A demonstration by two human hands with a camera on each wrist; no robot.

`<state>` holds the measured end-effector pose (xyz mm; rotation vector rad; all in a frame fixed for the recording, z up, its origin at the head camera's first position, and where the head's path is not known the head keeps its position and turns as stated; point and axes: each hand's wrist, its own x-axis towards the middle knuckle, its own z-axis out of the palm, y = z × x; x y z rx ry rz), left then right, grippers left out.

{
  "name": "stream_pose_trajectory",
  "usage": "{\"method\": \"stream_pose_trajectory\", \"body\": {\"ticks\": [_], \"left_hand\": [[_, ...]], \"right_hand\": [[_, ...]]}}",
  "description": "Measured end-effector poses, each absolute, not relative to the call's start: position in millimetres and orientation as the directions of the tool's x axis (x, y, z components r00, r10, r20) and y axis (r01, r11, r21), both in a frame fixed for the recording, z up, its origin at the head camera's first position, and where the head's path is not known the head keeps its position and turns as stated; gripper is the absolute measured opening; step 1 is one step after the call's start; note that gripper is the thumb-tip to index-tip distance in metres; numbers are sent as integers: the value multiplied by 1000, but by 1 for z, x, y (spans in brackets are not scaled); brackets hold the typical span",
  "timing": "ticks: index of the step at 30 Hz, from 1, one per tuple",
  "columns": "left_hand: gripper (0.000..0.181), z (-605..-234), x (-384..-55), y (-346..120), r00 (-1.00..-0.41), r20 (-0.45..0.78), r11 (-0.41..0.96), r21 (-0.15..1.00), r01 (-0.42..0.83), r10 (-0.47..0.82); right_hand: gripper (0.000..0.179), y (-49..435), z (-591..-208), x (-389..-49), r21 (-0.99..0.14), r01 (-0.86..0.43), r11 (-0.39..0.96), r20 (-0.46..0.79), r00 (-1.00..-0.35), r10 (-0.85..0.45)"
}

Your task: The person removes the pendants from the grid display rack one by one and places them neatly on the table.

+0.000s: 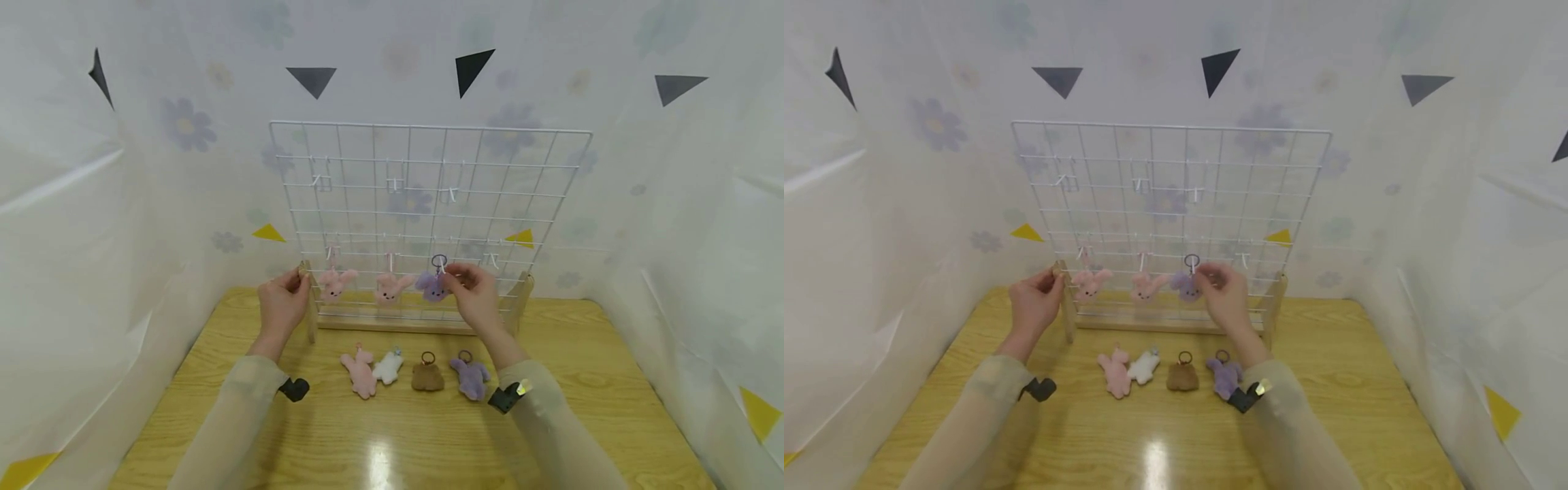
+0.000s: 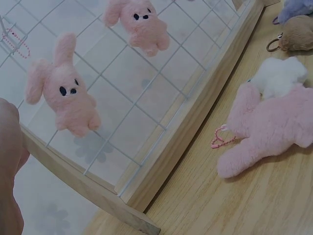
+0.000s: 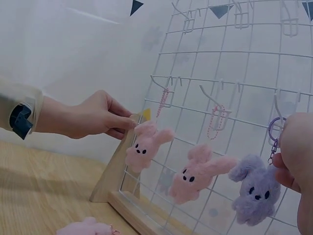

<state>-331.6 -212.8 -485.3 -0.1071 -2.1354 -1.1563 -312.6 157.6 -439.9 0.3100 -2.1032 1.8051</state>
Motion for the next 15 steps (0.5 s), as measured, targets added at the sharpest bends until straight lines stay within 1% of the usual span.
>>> {"method": "stream_pose_trajectory", "body": {"ticks": [4, 9, 15], "left_hand": [[22, -486, -332, -213, -759, 605, 592, 711, 378, -242], [21, -486, -332, -214, -745, 620, 601, 700, 386, -244], [21, -484, -331, -213, -745, 624, 601, 696, 394, -234]], "right_hand": [[19, 156, -432, -311, -905, -383, 186, 401, -913, 72], [22, 155, -434, -316, -905, -377, 195, 398, -914, 78], [20, 154, -439, -320, -906, -374, 198, 400, -910, 113]]}}
